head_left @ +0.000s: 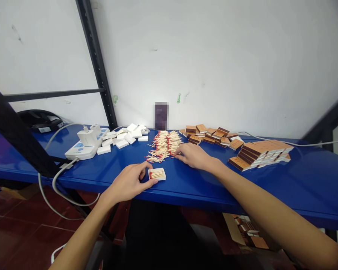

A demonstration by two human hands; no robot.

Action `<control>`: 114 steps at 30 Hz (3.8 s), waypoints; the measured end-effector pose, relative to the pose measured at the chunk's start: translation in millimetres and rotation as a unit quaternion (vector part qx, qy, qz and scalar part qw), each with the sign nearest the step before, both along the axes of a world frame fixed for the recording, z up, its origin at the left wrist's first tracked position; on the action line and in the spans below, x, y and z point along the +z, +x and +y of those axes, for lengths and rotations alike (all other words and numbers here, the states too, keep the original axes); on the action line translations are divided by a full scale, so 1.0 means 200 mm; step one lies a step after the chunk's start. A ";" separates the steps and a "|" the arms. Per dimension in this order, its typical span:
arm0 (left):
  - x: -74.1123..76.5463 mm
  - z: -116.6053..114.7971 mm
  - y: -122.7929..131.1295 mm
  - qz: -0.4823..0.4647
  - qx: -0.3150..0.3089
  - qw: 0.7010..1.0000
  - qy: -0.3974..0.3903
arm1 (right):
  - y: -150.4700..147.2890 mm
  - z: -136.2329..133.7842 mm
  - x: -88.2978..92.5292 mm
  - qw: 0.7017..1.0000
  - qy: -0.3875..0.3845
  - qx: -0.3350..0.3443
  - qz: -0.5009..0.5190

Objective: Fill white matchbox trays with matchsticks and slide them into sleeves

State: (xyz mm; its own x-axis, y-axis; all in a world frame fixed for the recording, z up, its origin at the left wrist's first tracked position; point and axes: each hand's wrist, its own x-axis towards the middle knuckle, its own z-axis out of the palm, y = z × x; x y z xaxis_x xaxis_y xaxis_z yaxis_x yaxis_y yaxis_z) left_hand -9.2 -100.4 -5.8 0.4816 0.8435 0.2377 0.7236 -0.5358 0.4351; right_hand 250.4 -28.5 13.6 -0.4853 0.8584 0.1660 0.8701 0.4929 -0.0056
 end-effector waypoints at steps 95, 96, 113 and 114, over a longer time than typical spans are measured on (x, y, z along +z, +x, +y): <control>0.00 0.00 0.00 -0.020 0.008 0.999 0.029 | -0.30 -0.03 -0.09 0.986 -0.012 0.071 0.147; 0.00 0.00 0.00 -0.020 0.007 0.999 0.029 | -0.30 -0.03 -0.09 0.987 -0.013 0.068 0.145; -0.02 0.00 -0.01 -0.025 0.009 0.999 0.027 | -0.19 -0.10 0.02 0.968 -0.075 0.157 0.179; -0.02 0.00 -0.01 -0.025 0.009 0.999 0.028 | -0.18 -0.13 0.03 0.963 -0.090 0.178 0.180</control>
State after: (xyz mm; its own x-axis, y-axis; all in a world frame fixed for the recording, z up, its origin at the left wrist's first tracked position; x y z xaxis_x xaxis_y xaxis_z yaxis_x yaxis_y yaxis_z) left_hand -10.3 -100.8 -9.7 0.4527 0.8369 0.3075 0.7118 -0.5469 0.4407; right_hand 213.5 -53.6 20.0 -0.6924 0.6796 0.2422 0.5721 0.7217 -0.3897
